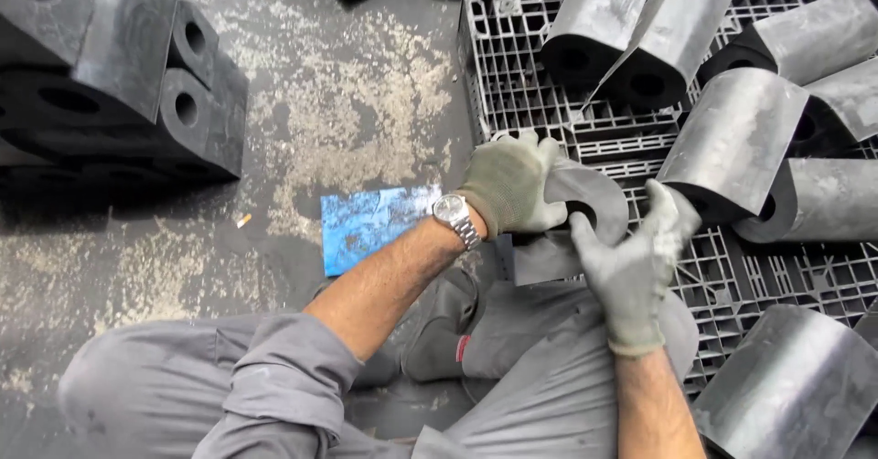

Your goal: The person sits on the workshop floor holding an angle grinder and grinds the surfaces of black molded pipe fittings, rotating each fitting by hand to grind different sides, then sets a finished fitting aside and reaches for another piece.

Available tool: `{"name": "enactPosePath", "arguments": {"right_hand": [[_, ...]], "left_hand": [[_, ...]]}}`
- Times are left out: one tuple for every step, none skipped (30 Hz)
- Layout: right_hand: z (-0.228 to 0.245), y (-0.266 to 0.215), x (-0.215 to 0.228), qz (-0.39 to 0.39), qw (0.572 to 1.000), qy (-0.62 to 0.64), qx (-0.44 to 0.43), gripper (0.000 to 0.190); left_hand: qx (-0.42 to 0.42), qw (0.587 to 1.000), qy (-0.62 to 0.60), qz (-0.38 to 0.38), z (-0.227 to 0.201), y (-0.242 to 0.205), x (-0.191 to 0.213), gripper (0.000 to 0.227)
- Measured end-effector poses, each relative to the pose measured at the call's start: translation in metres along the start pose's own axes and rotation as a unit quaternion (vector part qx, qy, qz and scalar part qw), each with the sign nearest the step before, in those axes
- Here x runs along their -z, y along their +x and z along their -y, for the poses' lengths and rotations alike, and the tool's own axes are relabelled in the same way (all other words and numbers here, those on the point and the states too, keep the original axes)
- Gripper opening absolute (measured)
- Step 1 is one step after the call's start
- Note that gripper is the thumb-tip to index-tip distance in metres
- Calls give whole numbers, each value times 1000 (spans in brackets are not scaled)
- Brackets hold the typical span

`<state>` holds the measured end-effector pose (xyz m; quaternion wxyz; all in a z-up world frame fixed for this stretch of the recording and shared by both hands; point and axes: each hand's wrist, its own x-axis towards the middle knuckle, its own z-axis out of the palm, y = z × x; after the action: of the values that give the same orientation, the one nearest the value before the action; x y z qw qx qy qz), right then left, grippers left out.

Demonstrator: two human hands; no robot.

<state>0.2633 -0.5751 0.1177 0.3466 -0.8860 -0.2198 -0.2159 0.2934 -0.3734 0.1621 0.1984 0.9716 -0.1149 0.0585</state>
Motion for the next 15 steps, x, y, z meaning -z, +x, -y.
{"name": "enactPosePath", "arguments": {"right_hand": [[-3, -1, -7, -41, 994, -99, -36, 84], [-6, -4, -13, -36, 994, -98, -34, 84], [-10, -3, -20, 23, 992, -12, -125, 78], [-14, -2, -27, 84, 970, 74, -214, 72], [1, 4, -30, 92, 971, 75, -208, 72], [18, 9, -34, 93, 974, 50, -202, 63], [37, 8, -38, 99, 975, 24, -199, 55], [47, 12, -47, 111, 974, 25, -196, 55], [57, 19, -59, 99, 992, 15, -76, 54], [68, 26, -72, 84, 995, 7, 44, 54], [78, 31, -82, 91, 995, 11, 46, 54], [87, 37, -93, 141, 987, -13, 71, 52], [95, 43, -103, 194, 975, -36, 99, 49], [95, 43, -112, 204, 973, -31, 103, 49], [96, 45, -122, 225, 968, -36, 108, 51]], "left_hand": [[20, 999, 0, -50, 0, -11, 0, 63], [25, 998, -2, -50, 1, -25, -3, 63], [60, 995, -23, -72, 2, -36, -4, 63], [95, 990, -43, -94, 4, -47, -5, 64], [104, 989, -43, -98, 14, -53, -13, 64], [140, 980, -88, -112, 25, -61, -20, 67], [180, 967, -135, -122, 35, -75, -29, 72], [192, 964, -137, -122, 45, -89, -33, 72], [226, 946, -177, -149, 58, -101, -35, 72], [259, 925, -216, -176, 71, -114, -36, 73], [267, 923, -215, -176, 79, -124, -40, 73], [291, 907, -230, -201, 88, -133, -45, 68], [319, 887, -244, -227, 95, -142, -50, 63], [330, 883, -244, -228, 95, -147, -47, 63], [352, 870, -238, -248, 98, -151, -44, 60]]}}
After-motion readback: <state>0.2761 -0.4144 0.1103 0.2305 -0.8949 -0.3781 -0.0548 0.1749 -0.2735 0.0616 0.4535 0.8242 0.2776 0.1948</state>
